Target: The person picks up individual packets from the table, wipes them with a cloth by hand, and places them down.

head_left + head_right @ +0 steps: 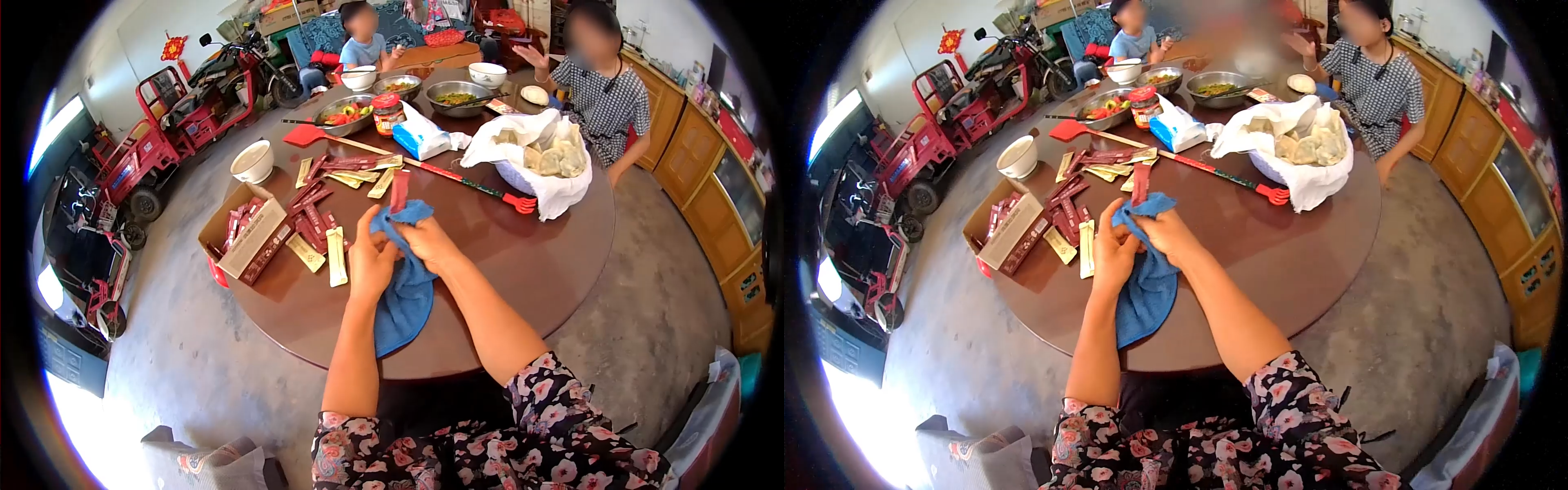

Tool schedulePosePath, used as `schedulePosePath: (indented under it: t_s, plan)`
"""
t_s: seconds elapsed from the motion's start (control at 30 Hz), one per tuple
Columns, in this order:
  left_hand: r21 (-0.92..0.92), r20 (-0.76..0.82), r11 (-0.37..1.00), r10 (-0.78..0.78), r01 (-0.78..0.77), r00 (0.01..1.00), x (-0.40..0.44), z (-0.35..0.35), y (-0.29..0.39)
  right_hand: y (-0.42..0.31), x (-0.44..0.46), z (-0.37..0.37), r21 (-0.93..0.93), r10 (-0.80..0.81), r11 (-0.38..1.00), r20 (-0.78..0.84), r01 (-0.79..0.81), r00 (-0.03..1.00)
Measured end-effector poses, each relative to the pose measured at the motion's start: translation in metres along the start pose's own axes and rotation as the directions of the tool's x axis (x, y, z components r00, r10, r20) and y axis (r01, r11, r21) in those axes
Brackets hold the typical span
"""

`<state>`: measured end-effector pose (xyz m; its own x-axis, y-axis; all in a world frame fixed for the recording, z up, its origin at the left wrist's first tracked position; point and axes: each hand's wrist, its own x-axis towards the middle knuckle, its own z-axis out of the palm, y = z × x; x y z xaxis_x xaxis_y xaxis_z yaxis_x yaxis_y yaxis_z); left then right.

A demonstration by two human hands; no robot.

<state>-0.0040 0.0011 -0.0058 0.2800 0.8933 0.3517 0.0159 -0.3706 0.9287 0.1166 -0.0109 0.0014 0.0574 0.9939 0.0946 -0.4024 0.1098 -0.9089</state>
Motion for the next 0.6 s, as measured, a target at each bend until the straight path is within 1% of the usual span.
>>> schedulePosePath:
  t_s: [0.03,0.17,0.23,0.27,0.3,0.33,0.37,0.4,0.47,0.5,0.53,0.6]
  plan:
    - [-0.017,-0.034,1.000,0.023,-0.023,0.999,0.001,0.000,-0.001,0.003,0.001,0.000,0.003,-0.004,1.000,0.033,0.004,0.999]
    - [-0.013,-0.011,1.000,-0.015,0.015,1.000,-0.002,-0.004,0.008,0.006,0.004,-0.001,-0.026,-0.042,0.999,-0.017,0.041,0.999]
    - [0.104,-0.008,0.994,-0.031,0.031,0.999,-0.001,-0.007,0.012,0.011,0.009,-0.007,-0.160,-0.206,0.969,-0.083,0.190,0.975]
    - [0.103,-0.006,0.994,-0.028,0.028,1.000,0.000,-0.011,0.010,0.014,0.011,-0.009,-0.231,-0.287,0.939,-0.108,0.257,0.952]
    - [-0.019,-0.070,1.000,-0.021,0.020,0.997,0.002,-0.016,0.009,0.010,0.010,-0.007,-0.232,-0.290,0.937,-0.108,0.260,0.951]
    - [-0.139,-0.134,0.990,-0.023,0.004,0.991,0.003,-0.018,0.010,0.006,0.007,-0.004,-0.244,-0.242,0.946,-0.091,0.214,0.966]
    - [-0.199,-0.167,0.978,-0.094,0.060,0.981,0.003,-0.019,0.010,0.004,0.005,-0.002,-0.257,-0.192,0.952,-0.074,0.167,0.979]
    - [-0.201,-0.165,0.978,-0.093,0.059,0.982,0.005,-0.019,0.006,0.004,0.004,-0.001,-0.259,-0.194,0.951,-0.076,0.168,0.978]
    - [-0.181,-0.213,0.983,-0.011,-0.029,0.977,0.008,-0.020,-0.010,0.009,0.000,0.003,-0.402,-0.139,0.899,0.114,0.174,0.984]
    - [-0.161,-0.198,0.986,0.009,-0.042,0.980,0.009,-0.021,-0.011,0.014,0.000,0.006,-0.496,-0.294,0.795,0.189,0.350,0.937]
    - [-0.163,-0.199,0.986,0.008,-0.042,0.980,0.009,-0.023,-0.012,0.016,0.000,0.004,-0.497,-0.293,0.794,0.190,0.349,0.937]
    - [-0.176,-0.170,0.984,-0.065,0.035,0.983,0.010,-0.025,-0.013,0.017,0.000,0.003,-0.481,-0.254,0.792,0.300,0.375,0.920]
